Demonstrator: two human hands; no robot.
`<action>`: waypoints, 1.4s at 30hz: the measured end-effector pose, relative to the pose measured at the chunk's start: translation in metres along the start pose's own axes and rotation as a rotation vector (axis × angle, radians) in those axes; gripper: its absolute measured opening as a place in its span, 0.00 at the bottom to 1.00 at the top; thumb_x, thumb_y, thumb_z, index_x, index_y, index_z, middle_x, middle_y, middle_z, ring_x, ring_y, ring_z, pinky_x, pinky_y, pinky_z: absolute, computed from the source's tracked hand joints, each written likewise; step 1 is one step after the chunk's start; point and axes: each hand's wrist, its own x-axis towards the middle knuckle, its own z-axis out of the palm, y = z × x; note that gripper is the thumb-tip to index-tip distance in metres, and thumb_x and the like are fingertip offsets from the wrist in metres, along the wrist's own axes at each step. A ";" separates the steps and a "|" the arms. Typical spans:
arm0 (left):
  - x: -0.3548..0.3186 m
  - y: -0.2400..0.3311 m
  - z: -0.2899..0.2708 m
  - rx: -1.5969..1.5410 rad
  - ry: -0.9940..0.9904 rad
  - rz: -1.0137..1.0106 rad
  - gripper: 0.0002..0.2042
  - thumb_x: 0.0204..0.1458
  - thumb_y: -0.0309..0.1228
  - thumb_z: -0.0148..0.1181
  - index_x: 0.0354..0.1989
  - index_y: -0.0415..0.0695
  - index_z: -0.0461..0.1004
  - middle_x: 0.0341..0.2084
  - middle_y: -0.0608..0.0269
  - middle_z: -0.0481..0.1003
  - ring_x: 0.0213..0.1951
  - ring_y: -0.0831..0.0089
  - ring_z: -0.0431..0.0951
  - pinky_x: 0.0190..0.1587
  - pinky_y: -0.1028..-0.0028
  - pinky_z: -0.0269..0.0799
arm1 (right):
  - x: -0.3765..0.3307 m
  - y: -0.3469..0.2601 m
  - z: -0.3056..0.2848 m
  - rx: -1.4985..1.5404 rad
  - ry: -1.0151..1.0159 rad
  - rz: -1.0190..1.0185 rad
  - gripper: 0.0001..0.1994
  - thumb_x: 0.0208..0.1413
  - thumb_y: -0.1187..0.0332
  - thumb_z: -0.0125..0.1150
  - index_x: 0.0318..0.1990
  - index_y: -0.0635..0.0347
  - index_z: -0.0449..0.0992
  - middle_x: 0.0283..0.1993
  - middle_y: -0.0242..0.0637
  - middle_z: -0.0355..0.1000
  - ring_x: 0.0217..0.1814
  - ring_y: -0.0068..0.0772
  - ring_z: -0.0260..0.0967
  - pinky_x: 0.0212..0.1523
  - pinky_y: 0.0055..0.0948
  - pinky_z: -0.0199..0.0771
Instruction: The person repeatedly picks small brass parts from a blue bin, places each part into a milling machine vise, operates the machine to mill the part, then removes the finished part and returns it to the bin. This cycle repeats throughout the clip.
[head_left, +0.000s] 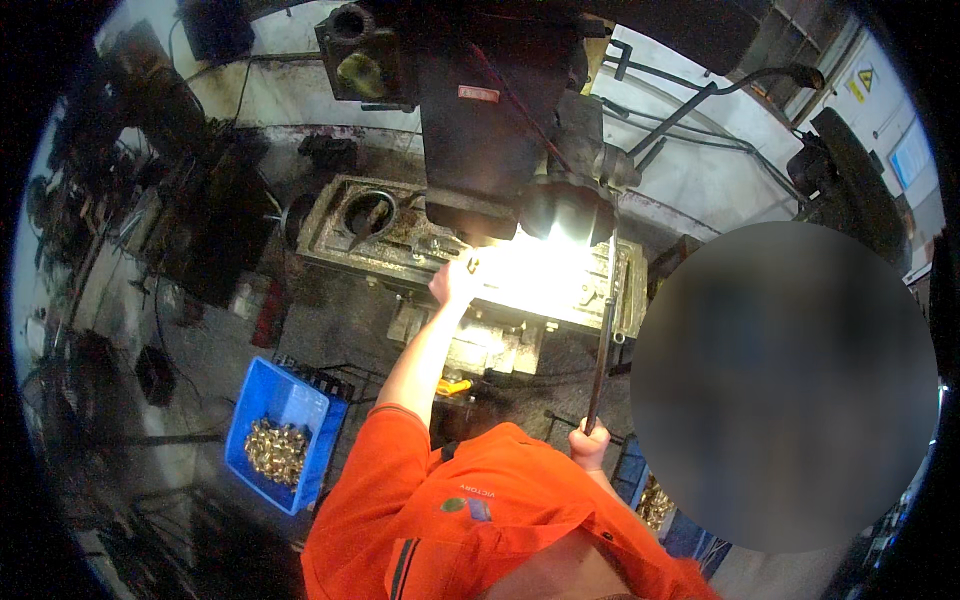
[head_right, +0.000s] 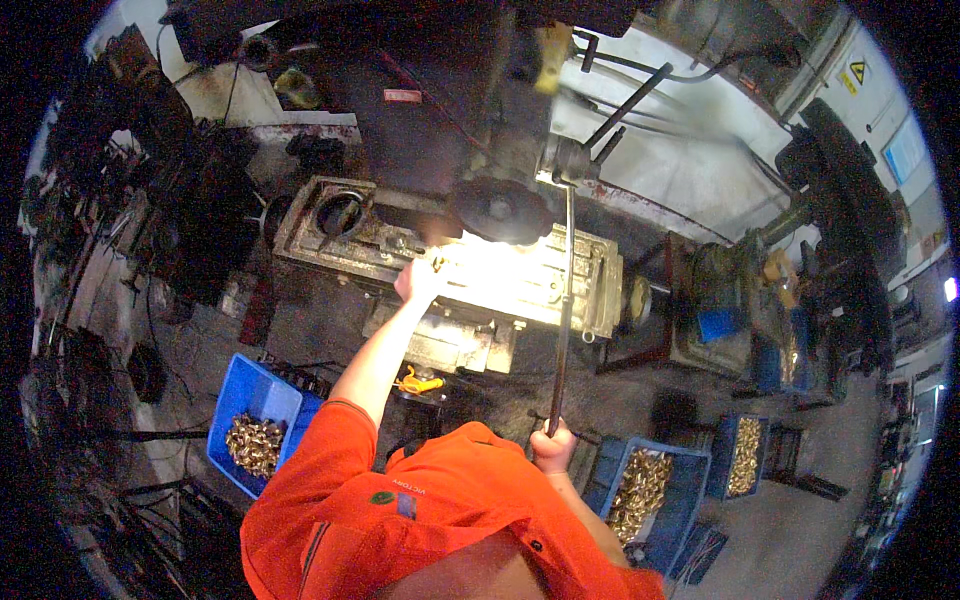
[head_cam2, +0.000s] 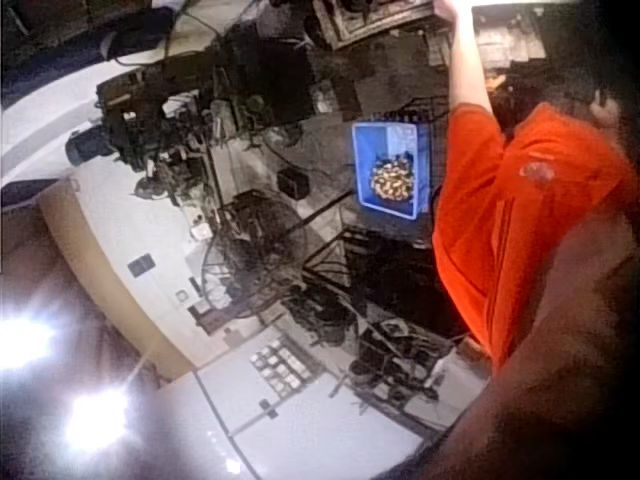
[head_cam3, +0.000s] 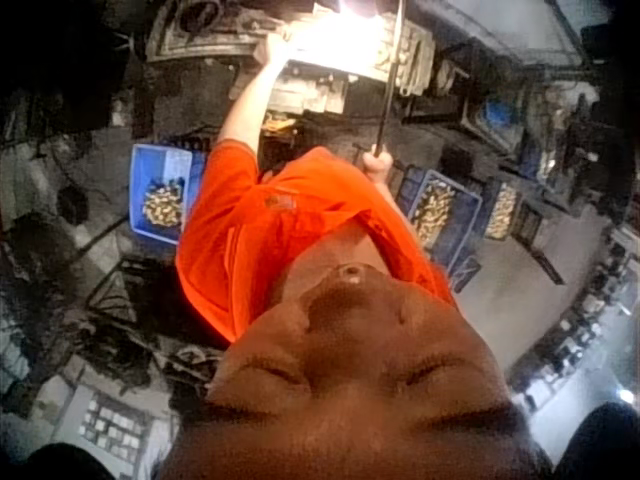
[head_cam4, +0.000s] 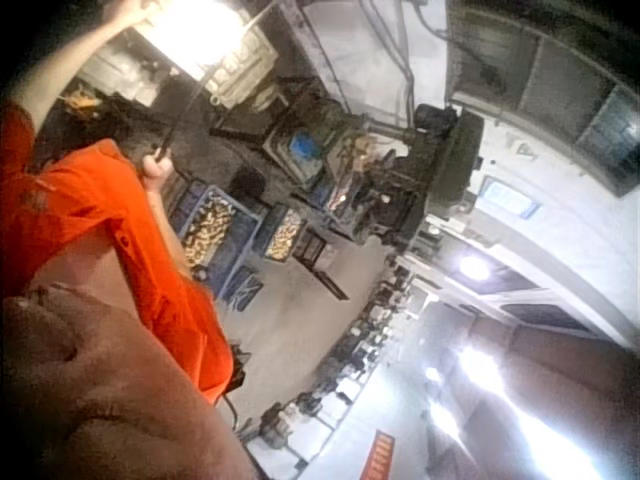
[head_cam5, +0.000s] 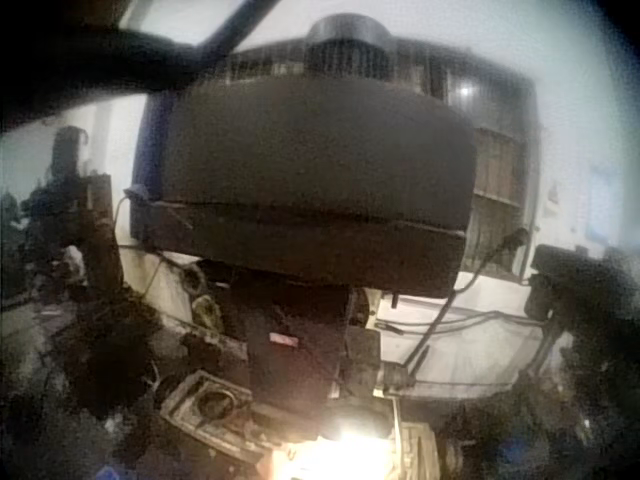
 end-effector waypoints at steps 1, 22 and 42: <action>0.000 0.000 -0.001 -0.008 -0.007 0.002 0.23 0.37 0.54 0.59 0.27 0.43 0.76 0.27 0.52 0.76 0.33 0.56 0.77 0.34 0.61 0.72 | 0.000 -0.003 0.001 -0.073 0.020 -0.022 0.06 0.34 0.74 0.51 0.17 0.56 0.59 0.16 0.23 0.54 0.19 0.16 0.49 0.18 0.21 0.52; 0.002 0.003 -0.001 0.023 -0.061 -0.026 0.24 0.37 0.56 0.57 0.27 0.44 0.77 0.28 0.53 0.76 0.33 0.58 0.77 0.34 0.63 0.72 | 0.006 0.004 -0.001 0.033 -0.040 -0.078 0.09 0.32 0.74 0.51 0.15 0.55 0.55 0.15 0.24 0.50 0.17 0.17 0.47 0.17 0.23 0.49; 0.003 0.002 0.004 0.042 -0.058 -0.023 0.25 0.38 0.57 0.55 0.25 0.44 0.77 0.26 0.55 0.77 0.32 0.60 0.78 0.33 0.65 0.73 | 0.011 -0.003 0.002 -0.188 0.001 -0.247 0.08 0.35 0.70 0.52 0.16 0.58 0.58 0.15 0.27 0.54 0.17 0.20 0.50 0.18 0.25 0.53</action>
